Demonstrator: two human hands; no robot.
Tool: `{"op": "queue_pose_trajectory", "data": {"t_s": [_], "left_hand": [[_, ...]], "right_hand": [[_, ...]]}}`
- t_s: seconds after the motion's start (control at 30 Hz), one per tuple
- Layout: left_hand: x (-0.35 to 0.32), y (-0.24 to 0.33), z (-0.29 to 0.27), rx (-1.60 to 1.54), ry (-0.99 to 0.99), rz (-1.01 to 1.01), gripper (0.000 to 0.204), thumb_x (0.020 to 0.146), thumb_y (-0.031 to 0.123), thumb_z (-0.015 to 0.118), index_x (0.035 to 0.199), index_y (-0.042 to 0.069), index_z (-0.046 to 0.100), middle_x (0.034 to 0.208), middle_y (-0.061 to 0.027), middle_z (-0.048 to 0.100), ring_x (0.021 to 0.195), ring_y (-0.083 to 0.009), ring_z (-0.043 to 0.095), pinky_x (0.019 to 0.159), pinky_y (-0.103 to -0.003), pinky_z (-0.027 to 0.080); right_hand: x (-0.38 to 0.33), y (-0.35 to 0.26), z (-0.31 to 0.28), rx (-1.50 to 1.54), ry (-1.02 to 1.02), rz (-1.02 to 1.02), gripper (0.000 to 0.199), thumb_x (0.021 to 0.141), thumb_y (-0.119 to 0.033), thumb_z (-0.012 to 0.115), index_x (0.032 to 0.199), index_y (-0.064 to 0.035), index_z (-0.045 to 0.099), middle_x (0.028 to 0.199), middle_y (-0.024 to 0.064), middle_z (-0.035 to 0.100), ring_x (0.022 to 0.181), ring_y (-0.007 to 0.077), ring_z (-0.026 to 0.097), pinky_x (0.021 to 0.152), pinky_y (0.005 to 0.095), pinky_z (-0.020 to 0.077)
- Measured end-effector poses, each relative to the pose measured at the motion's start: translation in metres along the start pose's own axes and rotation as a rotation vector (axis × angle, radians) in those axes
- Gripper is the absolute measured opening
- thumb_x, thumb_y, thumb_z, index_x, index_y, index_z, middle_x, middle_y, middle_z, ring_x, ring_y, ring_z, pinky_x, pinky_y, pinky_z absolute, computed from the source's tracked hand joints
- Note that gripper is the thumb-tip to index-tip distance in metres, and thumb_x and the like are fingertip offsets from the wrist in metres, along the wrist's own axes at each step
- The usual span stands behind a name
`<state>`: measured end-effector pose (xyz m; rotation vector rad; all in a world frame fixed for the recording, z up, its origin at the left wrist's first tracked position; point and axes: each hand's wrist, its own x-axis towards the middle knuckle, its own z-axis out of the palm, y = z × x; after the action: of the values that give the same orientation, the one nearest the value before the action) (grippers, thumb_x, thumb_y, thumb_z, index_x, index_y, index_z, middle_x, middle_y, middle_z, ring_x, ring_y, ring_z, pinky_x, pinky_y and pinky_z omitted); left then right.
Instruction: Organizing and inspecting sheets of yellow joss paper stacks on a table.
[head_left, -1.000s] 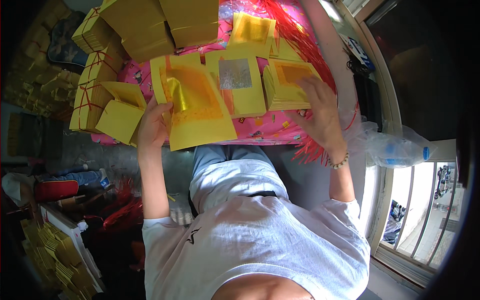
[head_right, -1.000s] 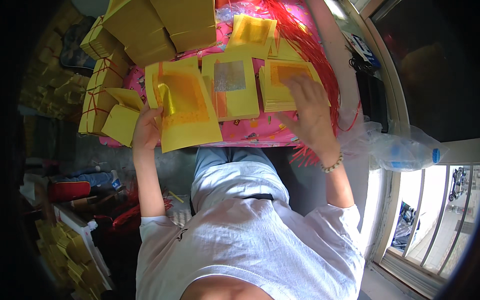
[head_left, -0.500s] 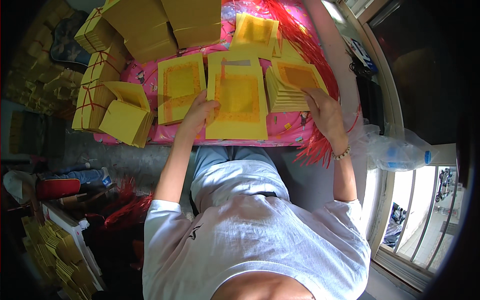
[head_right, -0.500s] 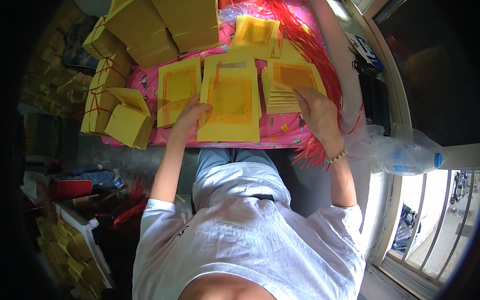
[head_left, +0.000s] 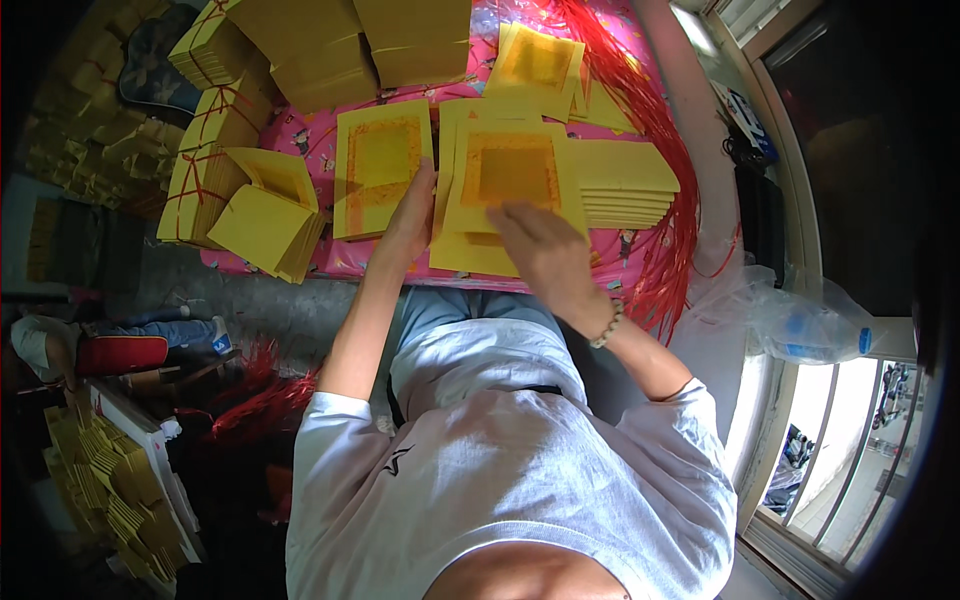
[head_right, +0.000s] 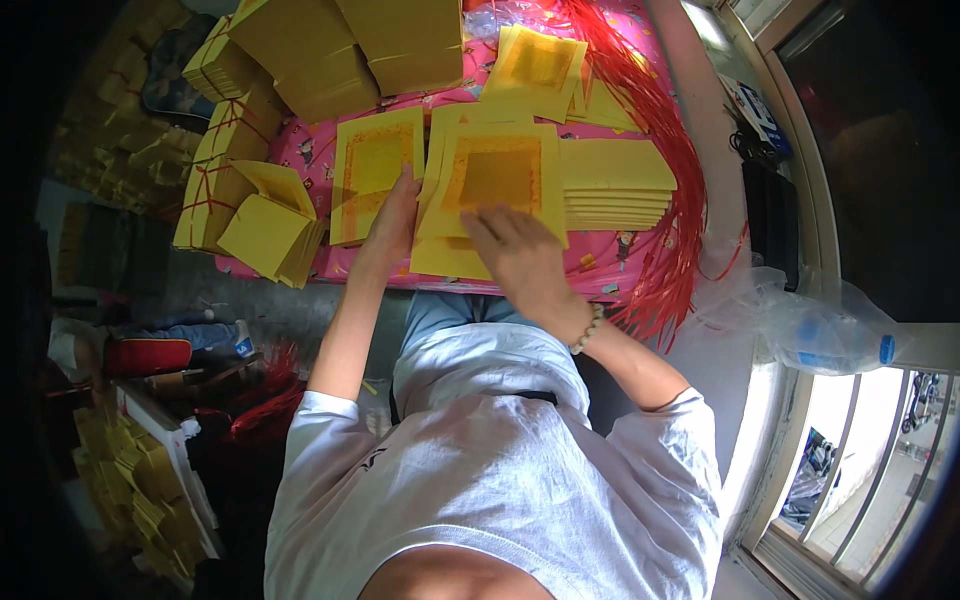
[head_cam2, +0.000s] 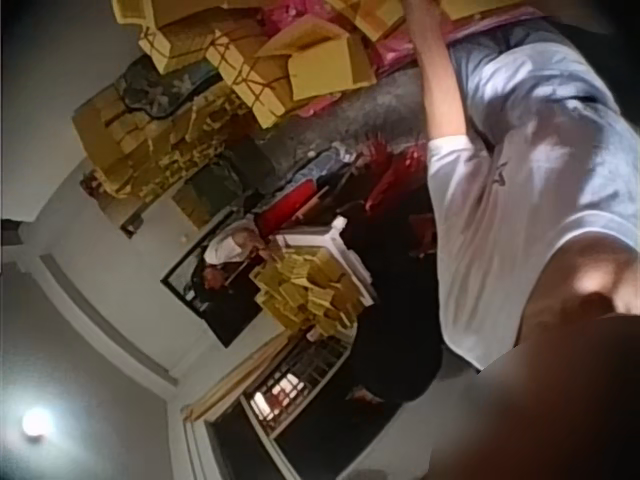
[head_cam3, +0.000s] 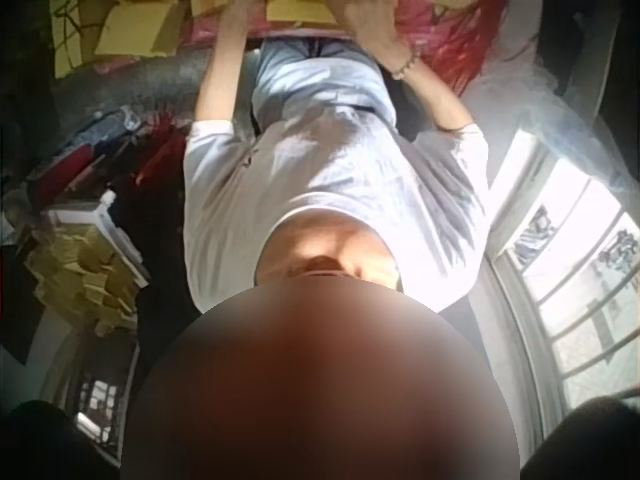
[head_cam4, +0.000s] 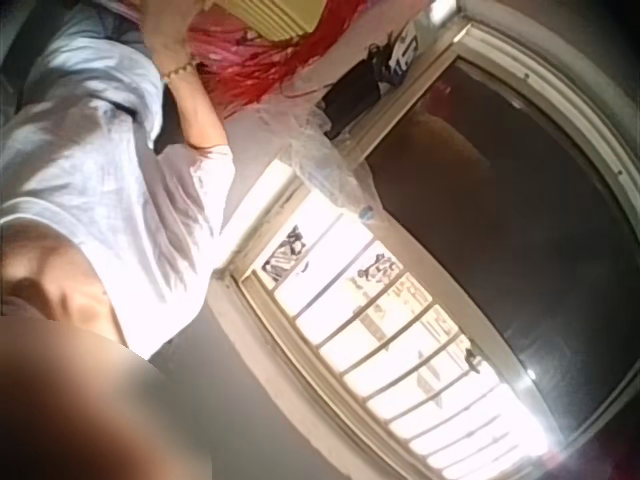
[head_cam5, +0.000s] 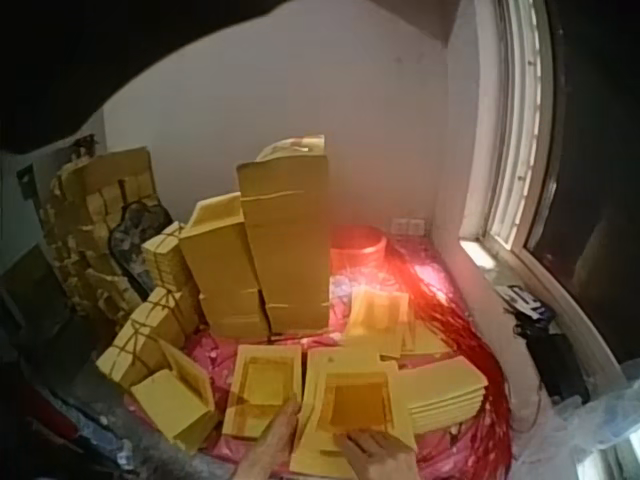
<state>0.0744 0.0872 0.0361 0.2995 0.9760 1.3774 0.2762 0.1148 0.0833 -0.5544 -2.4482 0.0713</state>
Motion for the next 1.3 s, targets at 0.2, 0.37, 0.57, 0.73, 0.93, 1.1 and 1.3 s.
{"op": "queue_pose_trajectory", "data": {"t_s": [0.2,0.37,0.57,0.73,0.93,1.1,1.3], "left_hand": [[0.0,-0.004,-0.005,0.067,0.084,0.022,0.051,0.098,0.042,0.039,0.132,0.005,0.041,0.127,-0.01,0.052,0.112,-0.0197,0.054,0.092,-0.031,0.044],[0.001,-0.005,-0.008,0.26,0.071,0.096,0.04,0.093,0.022,0.052,0.129,0.004,0.044,0.12,-0.0086,0.055,0.107,-0.0177,0.056,0.087,-0.031,0.047],[0.001,-0.016,-0.015,0.278,0.075,0.179,0.042,0.088,0.005,0.056,0.129,0.004,0.043,0.121,-0.009,0.054,0.11,-0.0164,0.052,0.088,-0.03,0.044],[-0.016,-0.009,-0.01,0.332,0.036,0.428,0.041,0.09,0.002,0.051,0.129,0.004,0.042,0.123,-0.007,0.053,0.113,-0.0131,0.049,0.094,-0.027,0.039],[-0.041,0.023,0.019,0.309,-0.066,0.693,0.041,0.092,0.003,0.049,0.131,0.003,0.039,0.124,-0.005,0.052,0.114,-0.0102,0.047,0.096,-0.026,0.036],[-0.031,0.027,0.025,0.409,-0.123,0.888,0.041,0.093,0.005,0.051,0.131,0.003,0.038,0.124,-0.0053,0.052,0.115,-0.0104,0.046,0.096,-0.026,0.036],[-0.018,0.013,0.004,0.541,-0.104,0.888,0.035,0.092,0.006,0.053,0.124,0.001,0.04,0.115,-0.0052,0.053,0.107,-0.0113,0.048,0.093,-0.026,0.037]], "right_hand": [[-0.013,-0.01,0.022,0.057,-0.052,0.024,0.035,0.072,-0.007,0.06,0.107,-0.0065,0.064,0.103,0.0117,0.064,0.088,0.0274,0.064,0.074,0.0359,0.0531],[-0.018,-0.01,0.027,0.109,-0.061,0.0,0.037,0.073,-0.008,0.06,0.11,-0.0092,0.064,0.11,0.0112,0.064,0.102,0.0288,0.062,0.086,0.0392,0.051],[-0.02,-0.005,0.026,0.19,-0.207,0.006,0.042,0.075,-0.01,0.065,0.117,-0.0092,0.061,0.119,0.0139,0.058,0.114,0.0313,0.054,0.098,0.0454,0.0421],[-0.009,-0.001,0.003,0.283,-0.038,0.206,0.056,0.083,-0.02,0.065,0.132,-0.0013,0.043,0.127,0.0217,0.049,0.123,0.0333,0.044,0.101,0.0426,0.0378],[0.029,0.032,0.012,0.923,0.355,0.528,0.042,0.093,-0.012,0.053,0.129,0.0039,0.039,0.114,0.0136,0.054,0.113,0.0174,0.048,0.095,0.0308,0.0397],[0.049,0.031,0.007,1.125,0.398,0.48,0.024,0.094,-0.008,0.051,0.116,0.0021,0.048,0.1,0.0061,0.057,0.091,0.0112,0.052,0.084,0.0258,0.042],[0.028,0.038,0.045,0.881,0.401,0.449,0.028,0.089,-0.006,0.057,0.114,0.0023,0.047,0.101,0.0077,0.056,0.093,0.0126,0.051,0.083,0.0256,0.0417]]}}
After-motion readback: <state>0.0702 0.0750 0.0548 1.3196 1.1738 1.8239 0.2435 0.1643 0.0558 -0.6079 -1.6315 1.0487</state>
